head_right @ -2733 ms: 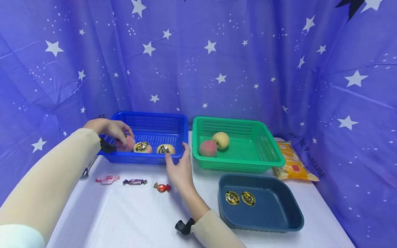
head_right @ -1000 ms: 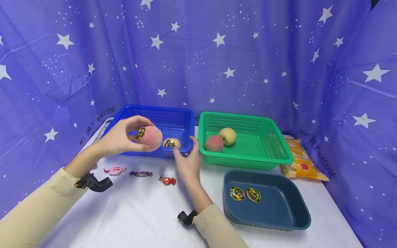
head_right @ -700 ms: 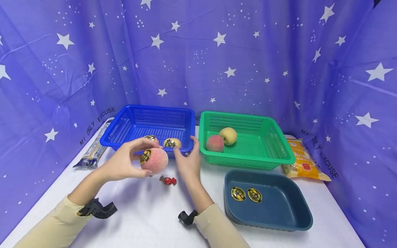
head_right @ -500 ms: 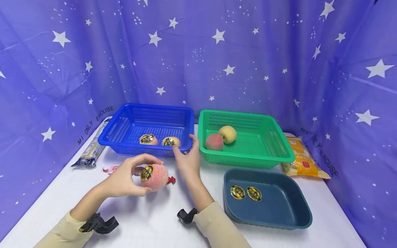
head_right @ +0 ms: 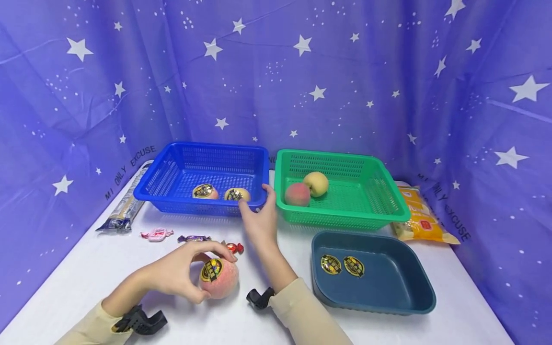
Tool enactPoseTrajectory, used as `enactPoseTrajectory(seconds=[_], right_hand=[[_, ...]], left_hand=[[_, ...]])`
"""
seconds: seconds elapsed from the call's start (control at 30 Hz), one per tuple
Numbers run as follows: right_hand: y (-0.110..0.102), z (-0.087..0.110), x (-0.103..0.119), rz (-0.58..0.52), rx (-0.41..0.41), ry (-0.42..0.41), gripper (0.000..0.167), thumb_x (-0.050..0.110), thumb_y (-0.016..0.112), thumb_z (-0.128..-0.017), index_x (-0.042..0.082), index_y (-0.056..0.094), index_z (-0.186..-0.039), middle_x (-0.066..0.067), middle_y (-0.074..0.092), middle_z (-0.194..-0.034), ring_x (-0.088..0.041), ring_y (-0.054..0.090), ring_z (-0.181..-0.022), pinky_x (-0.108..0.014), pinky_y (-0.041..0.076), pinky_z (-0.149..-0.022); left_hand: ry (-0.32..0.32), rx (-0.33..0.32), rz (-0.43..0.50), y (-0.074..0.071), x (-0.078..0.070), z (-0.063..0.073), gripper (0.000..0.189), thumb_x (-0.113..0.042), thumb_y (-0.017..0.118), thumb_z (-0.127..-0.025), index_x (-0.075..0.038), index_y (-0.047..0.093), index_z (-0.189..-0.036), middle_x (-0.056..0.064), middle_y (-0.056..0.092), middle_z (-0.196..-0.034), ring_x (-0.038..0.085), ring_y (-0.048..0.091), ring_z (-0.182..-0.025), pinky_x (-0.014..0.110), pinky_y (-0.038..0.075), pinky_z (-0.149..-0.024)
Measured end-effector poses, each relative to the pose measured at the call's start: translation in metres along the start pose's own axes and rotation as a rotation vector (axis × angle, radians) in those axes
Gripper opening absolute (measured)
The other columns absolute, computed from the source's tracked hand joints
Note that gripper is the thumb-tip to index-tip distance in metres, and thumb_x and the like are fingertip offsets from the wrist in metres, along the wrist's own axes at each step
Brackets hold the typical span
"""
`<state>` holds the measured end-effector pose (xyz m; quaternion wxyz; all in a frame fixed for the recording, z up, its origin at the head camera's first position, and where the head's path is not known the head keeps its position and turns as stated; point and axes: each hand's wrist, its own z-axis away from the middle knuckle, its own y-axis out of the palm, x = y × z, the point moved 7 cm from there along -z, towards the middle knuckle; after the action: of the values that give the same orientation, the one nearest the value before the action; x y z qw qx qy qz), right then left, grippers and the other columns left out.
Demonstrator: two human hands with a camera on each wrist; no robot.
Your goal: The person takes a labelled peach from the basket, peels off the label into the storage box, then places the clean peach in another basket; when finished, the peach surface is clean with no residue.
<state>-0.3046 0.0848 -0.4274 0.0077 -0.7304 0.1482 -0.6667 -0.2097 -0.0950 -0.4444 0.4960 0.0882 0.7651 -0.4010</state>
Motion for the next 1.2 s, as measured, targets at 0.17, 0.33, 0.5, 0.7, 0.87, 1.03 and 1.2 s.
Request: enactPoseTrajectory(seconds=[0.17,0.33,0.5,0.7,0.87,1.03,1.2], right_hand=[[0.002,-0.001,0.004,-0.005,0.029,-0.006,0.073,0.032,0.074,-0.103,0.024,0.038,-0.166,-0.022,0.058,-0.163,-0.042,0.06,-0.148,-0.057,0.056,-0.119],[0.002,0.002,0.0,-0.022,0.074,0.021,0.071,0.031,0.068,-0.109,0.027,0.033,-0.17,-0.02,0.047,-0.173,-0.043,0.05,-0.158,-0.06,0.047,-0.128],[-0.006,0.021,-0.002,-0.022,0.153,0.082,0.071,0.031,0.064,-0.112,0.033,0.028,-0.173,-0.021,0.036,-0.179,-0.047,0.049,-0.158,-0.063,0.051,-0.123],[-0.029,0.047,0.005,0.056,0.212,0.118,0.068,0.036,0.065,-0.111,0.03,0.032,-0.17,-0.016,0.038,-0.178,-0.045,0.051,-0.157,-0.063,0.056,-0.117],[-0.048,0.064,0.017,0.178,0.255,0.008,0.048,0.034,0.069,-0.11,0.02,0.055,-0.153,-0.008,0.055,-0.163,-0.036,0.064,-0.144,-0.053,0.062,-0.11],[-0.046,0.08,0.037,0.306,0.48,-0.326,0.018,0.015,0.072,-0.107,0.02,0.076,-0.124,0.003,0.076,-0.126,-0.017,0.071,-0.118,-0.036,0.064,-0.097],[-0.029,0.107,0.048,0.41,0.788,-0.599,0.022,0.012,0.07,-0.106,0.024,0.077,-0.124,0.015,0.074,-0.127,-0.009,0.066,-0.123,-0.034,0.059,-0.104]], left_hand=[[0.034,0.026,0.008,0.006,0.001,-0.003,0.074,-0.01,0.095,-0.071,-0.031,0.07,-0.138,-0.01,0.074,-0.134,0.011,0.068,-0.127,0.034,0.062,-0.105],[0.072,0.065,0.119,0.014,0.004,-0.007,0.075,-0.007,0.095,-0.073,-0.025,0.07,-0.141,-0.004,0.073,-0.137,0.013,0.066,-0.129,0.032,0.058,-0.113],[0.11,0.091,0.171,0.02,0.003,-0.007,0.073,-0.008,0.095,-0.077,-0.017,0.069,-0.144,0.002,0.068,-0.144,0.017,0.061,-0.137,0.034,0.055,-0.119],[0.05,0.097,0.181,0.023,0.007,-0.008,0.079,-0.011,0.096,-0.076,-0.022,0.062,-0.147,-0.001,0.068,-0.144,0.016,0.063,-0.14,0.034,0.054,-0.122],[0.032,0.131,0.247,0.028,0.009,-0.009,0.08,-0.008,0.094,-0.076,-0.019,0.06,-0.147,0.001,0.069,-0.145,0.017,0.063,-0.142,0.032,0.051,-0.125],[0.028,0.137,0.275,0.028,0.01,-0.008,0.079,-0.006,0.093,-0.077,-0.016,0.06,-0.147,0.003,0.068,-0.146,0.018,0.062,-0.144,0.032,0.049,-0.127],[0.006,0.124,0.269,0.024,0.011,-0.004,0.086,-0.008,0.095,-0.078,-0.017,0.056,-0.154,0.001,0.065,-0.152,0.016,0.061,-0.146,0.031,0.046,-0.129]])
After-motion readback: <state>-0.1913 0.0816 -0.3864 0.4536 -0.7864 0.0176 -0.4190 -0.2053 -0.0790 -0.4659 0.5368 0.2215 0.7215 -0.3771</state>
